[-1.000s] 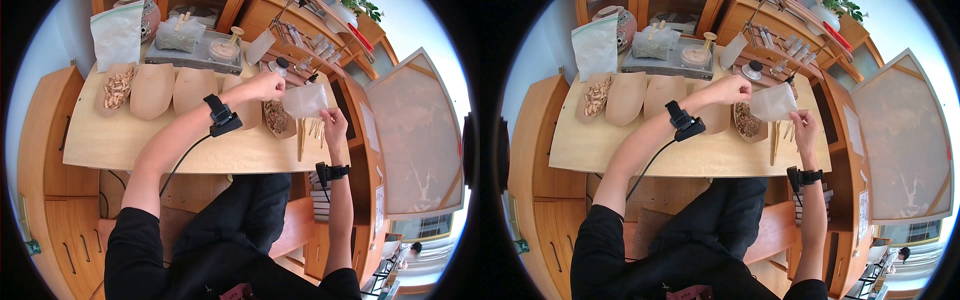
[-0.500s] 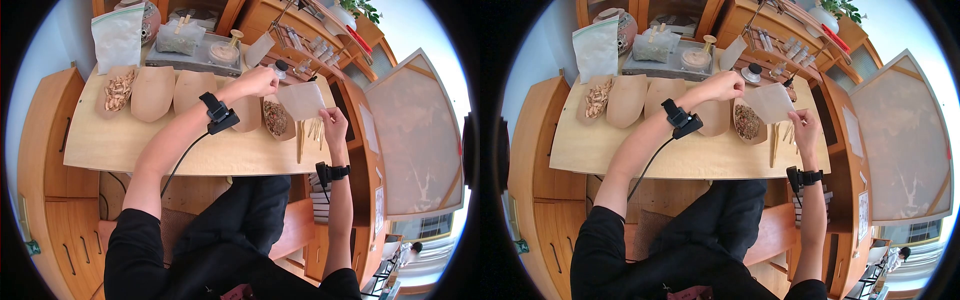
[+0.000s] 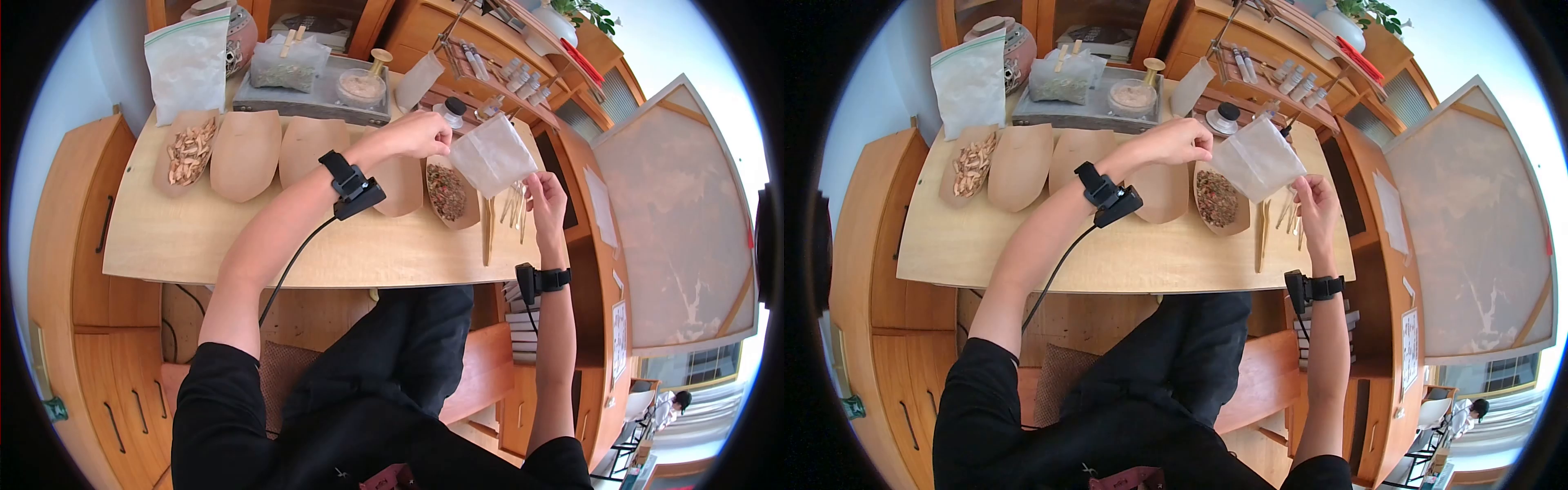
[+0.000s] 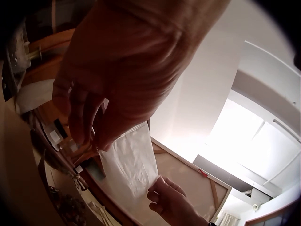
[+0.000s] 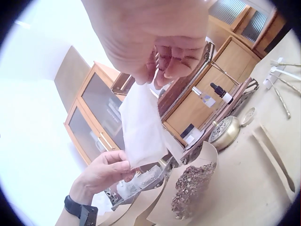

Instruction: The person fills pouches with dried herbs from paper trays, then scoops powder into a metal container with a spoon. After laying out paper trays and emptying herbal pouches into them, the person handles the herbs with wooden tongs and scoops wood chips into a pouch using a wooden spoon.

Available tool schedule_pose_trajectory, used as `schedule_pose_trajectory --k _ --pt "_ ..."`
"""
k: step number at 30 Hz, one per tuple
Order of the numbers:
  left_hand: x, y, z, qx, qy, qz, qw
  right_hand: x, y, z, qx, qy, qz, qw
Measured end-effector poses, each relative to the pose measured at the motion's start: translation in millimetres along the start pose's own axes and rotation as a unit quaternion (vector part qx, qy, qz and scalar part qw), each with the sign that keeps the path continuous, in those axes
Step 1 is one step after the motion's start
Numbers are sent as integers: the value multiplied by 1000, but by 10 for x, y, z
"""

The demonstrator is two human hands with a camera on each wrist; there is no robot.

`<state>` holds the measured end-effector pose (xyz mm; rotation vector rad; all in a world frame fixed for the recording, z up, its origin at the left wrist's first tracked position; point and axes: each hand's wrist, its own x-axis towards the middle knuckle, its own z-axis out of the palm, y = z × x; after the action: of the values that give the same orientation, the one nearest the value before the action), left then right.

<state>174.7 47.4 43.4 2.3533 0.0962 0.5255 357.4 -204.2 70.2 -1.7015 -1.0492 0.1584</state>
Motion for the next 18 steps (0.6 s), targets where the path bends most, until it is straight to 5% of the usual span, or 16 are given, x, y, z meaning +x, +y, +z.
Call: schedule_pose_trajectory --k 11,15,18 --pt "17 -8 45 -30 26 -13 999 -83 99 180 25 -98 135 986" --pt "37 1 57 -64 22 -28 997 -59 152 87 81 -91 152 981" --pt "20 64 6 -81 37 -30 996 -8 276 -118 197 -13 161 967"
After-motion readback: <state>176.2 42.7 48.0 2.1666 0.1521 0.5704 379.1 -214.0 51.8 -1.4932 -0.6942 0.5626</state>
